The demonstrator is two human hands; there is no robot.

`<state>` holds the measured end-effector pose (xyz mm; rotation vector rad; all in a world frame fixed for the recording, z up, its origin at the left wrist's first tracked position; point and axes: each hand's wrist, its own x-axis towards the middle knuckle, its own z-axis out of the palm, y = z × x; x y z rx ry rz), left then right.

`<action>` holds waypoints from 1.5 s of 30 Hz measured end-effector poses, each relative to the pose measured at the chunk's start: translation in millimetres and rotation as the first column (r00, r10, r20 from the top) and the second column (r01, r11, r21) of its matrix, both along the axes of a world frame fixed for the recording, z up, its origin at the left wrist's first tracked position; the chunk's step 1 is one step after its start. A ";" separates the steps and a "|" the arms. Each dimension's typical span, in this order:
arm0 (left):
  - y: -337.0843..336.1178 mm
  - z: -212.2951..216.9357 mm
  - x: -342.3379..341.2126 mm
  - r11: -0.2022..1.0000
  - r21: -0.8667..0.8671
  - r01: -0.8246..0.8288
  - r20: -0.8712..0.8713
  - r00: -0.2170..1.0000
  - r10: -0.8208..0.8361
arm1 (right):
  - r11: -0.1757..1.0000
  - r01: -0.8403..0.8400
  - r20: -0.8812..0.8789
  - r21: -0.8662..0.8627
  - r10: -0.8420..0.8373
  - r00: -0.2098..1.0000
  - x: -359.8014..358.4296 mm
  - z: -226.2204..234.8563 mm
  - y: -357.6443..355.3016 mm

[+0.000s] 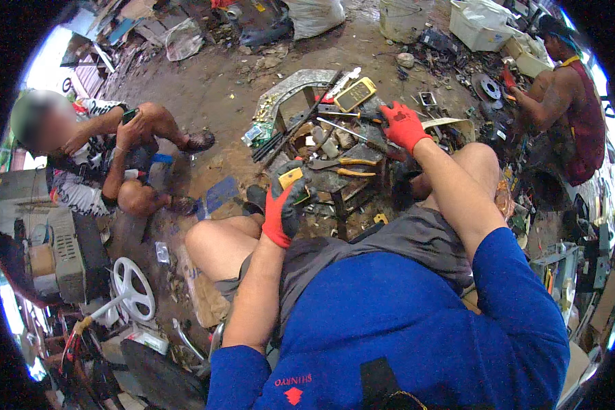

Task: The person sits on the ground and uses a screwdriver to disassemble a small electronic device, removing screws and separating parts. They then use pliers to manipulate components and place the disassembled pieces on the ground.

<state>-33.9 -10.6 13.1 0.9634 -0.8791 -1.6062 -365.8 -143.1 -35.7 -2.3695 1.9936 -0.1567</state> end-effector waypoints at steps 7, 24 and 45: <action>5.6 3.3 6.3 0.999 -0.010 -0.053 0.057 0.997 0.053 | 0.998 0.053 0.205 0.045 -0.061 0.977 18.0 17.5 8.8; -7.9 -2.4 30.5 0.969 -0.177 -0.171 0.226 0.951 0.209 | 0.640 -0.591 0.806 0.490 -0.592 0.027 92.1 105.5 142.9; -4.7 -8.7 46.0 0.910 -0.249 -0.331 0.448 0.794 0.411 | 0.891 -0.383 0.857 0.246 -0.016 0.514 97.1 75.2 154.2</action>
